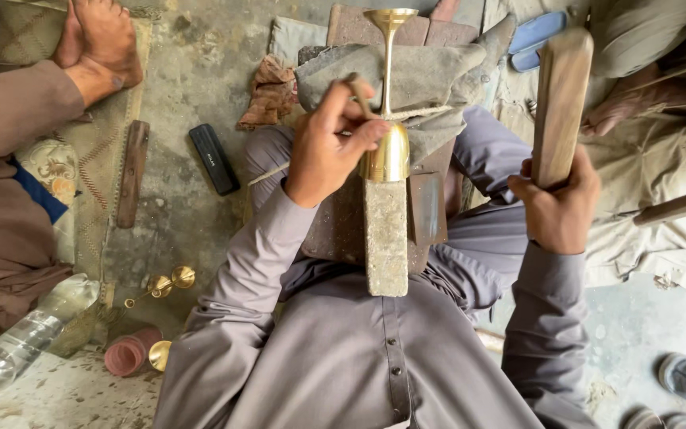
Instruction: The person is engraving a brass goblet using a chisel and a wooden mallet. They hold the chisel against the goblet's surface and strike it repeatedly with the mallet to create decorative patterns.
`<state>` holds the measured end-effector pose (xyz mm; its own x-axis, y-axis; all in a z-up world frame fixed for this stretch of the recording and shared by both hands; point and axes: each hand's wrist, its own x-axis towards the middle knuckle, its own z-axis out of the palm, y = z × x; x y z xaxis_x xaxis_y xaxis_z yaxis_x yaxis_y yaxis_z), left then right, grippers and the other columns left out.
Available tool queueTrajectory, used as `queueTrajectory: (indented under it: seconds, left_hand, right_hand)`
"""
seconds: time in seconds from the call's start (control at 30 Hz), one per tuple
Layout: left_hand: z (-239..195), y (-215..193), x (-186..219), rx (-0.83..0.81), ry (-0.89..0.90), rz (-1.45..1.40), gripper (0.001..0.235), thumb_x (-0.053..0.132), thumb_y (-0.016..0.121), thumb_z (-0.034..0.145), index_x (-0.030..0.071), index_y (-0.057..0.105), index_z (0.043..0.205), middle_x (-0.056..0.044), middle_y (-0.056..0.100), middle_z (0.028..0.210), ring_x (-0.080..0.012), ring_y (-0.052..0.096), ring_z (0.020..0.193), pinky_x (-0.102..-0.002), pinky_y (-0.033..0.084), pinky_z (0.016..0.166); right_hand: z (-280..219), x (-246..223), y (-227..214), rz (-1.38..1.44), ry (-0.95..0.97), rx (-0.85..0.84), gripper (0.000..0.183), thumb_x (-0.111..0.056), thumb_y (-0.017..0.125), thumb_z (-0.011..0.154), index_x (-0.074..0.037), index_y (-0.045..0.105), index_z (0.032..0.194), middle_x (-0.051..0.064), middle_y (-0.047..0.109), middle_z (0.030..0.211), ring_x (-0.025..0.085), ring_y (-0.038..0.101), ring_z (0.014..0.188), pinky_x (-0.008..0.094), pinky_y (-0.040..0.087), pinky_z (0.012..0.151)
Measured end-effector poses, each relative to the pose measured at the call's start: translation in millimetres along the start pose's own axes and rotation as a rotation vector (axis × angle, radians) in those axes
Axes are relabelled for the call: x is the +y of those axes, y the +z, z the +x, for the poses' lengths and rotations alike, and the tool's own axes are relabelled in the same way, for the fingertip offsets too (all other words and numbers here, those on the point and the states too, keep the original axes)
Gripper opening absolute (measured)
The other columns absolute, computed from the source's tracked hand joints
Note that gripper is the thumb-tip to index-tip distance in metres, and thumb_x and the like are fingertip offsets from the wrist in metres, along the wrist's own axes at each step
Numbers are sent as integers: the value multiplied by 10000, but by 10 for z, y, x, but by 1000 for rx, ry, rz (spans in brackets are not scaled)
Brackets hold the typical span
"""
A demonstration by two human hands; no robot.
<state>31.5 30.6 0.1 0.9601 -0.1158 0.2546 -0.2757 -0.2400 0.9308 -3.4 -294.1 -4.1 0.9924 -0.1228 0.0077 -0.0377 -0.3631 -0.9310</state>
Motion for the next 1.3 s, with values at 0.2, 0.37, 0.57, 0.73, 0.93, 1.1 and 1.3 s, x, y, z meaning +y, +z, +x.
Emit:
queueTrajectory:
  seconds: [0.2,0.37,0.57,0.73,0.93,1.1,1.3]
  left_hand:
    - [259,50,5,-297,147,217,402,302,720,997,98,561,1305,-71,774,863,-172,752,659,-307,604,569]
    - [358,144,-21,-308,334,396,520,353,755,937,83,568,1340,-87,723,794,-202,709,645,-357,566,564]
    - [527,147,39,-499,248,397,472,359,766,923,78,580,1254,-119,721,823,-266,742,714,-426,562,642]
    - [569,92,160,-524,280,375,464,336,767,926,78,567,1256,-142,711,849,-335,740,768,-449,561,655]
    - [617,123,237,-669,254,458,424,324,775,920,88,581,1215,-140,684,782,-322,725,715,-449,559,648]
    - [696,154,211,-721,373,421,401,234,788,896,88,589,1212,-129,697,786,-293,738,723,-423,564,603]
    - [744,201,226,-851,361,426,340,70,741,924,100,606,1234,-123,691,750,-240,758,676,-380,586,547]
  right_hand:
    - [-163,207,11,-155,26,-30,303,88,770,806,17,595,1042,81,667,890,167,632,799,307,515,752]
    - [-144,139,-10,130,17,38,266,31,743,876,15,573,1080,75,681,959,167,652,862,310,540,798]
    - [-59,-78,-92,-477,-279,100,293,90,797,870,58,591,1076,146,676,897,221,654,850,345,512,769]
    - [-82,-176,-48,225,-18,34,313,-11,761,878,13,568,1123,108,679,984,176,687,877,301,572,799]
    - [-232,-240,-34,-424,-199,109,291,-11,754,884,33,572,1107,152,669,901,235,642,784,364,499,725]
    - [-427,-156,70,-296,-132,123,210,6,658,909,22,571,1099,154,644,896,275,617,797,365,492,734]
    - [-583,-4,218,-41,-39,185,244,25,669,851,8,555,1066,154,608,902,245,590,786,358,490,739]
